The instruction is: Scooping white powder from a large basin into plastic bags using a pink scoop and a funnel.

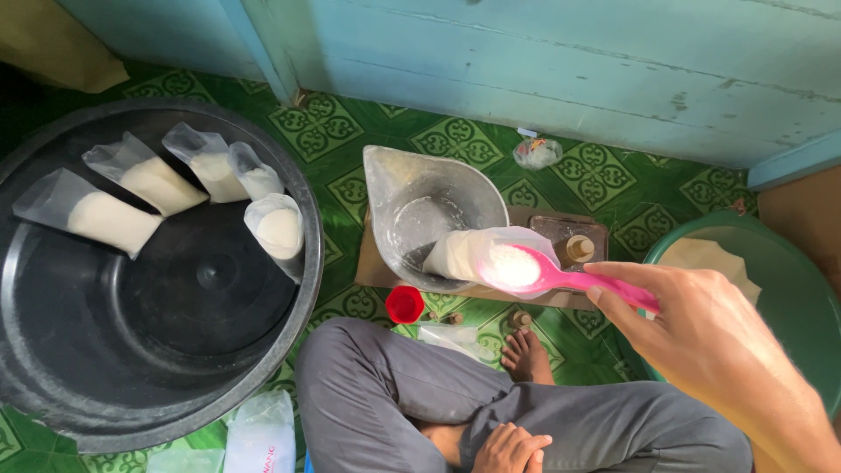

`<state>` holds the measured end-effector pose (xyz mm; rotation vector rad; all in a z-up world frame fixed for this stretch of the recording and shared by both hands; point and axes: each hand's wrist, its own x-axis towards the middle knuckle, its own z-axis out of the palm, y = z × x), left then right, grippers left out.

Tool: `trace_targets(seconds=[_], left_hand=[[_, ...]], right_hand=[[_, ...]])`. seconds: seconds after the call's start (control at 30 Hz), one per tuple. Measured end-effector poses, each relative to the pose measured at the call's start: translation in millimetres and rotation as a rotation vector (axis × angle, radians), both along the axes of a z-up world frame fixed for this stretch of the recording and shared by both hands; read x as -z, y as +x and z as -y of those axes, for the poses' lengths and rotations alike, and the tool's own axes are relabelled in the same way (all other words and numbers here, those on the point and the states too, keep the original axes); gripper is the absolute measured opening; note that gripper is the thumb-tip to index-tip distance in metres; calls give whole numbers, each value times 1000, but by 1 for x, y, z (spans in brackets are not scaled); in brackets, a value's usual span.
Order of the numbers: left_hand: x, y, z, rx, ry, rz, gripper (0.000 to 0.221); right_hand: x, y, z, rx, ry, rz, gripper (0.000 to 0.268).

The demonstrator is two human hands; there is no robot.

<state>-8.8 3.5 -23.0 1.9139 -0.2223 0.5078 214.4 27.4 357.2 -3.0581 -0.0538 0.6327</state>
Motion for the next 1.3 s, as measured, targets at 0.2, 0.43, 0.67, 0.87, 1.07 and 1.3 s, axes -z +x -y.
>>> trace_targets(seconds=[0.2, 0.43, 0.67, 0.87, 1.07, 1.3], left_hand=[[0, -1, 0, 3, -8, -22, 27], [-1, 0, -1, 6, -4, -6, 29], [2, 0, -1, -4, 7, 25, 27], [4, 0, 0, -10, 21, 37, 29], [7, 0, 1, -10, 23, 48, 28], [6, -1, 1, -11, 22, 27, 28]], right_hand=[[-3, 1, -6, -2, -33, -32, 30], [-2, 3, -10, 1, -22, -48, 28], [1, 1, -10, -19, -44, -54, 28], [4, 1, -12, -44, -55, -59, 28], [10, 1, -10, -85, -56, -29, 28], [12, 1, -9, -101, -76, 2, 28]])
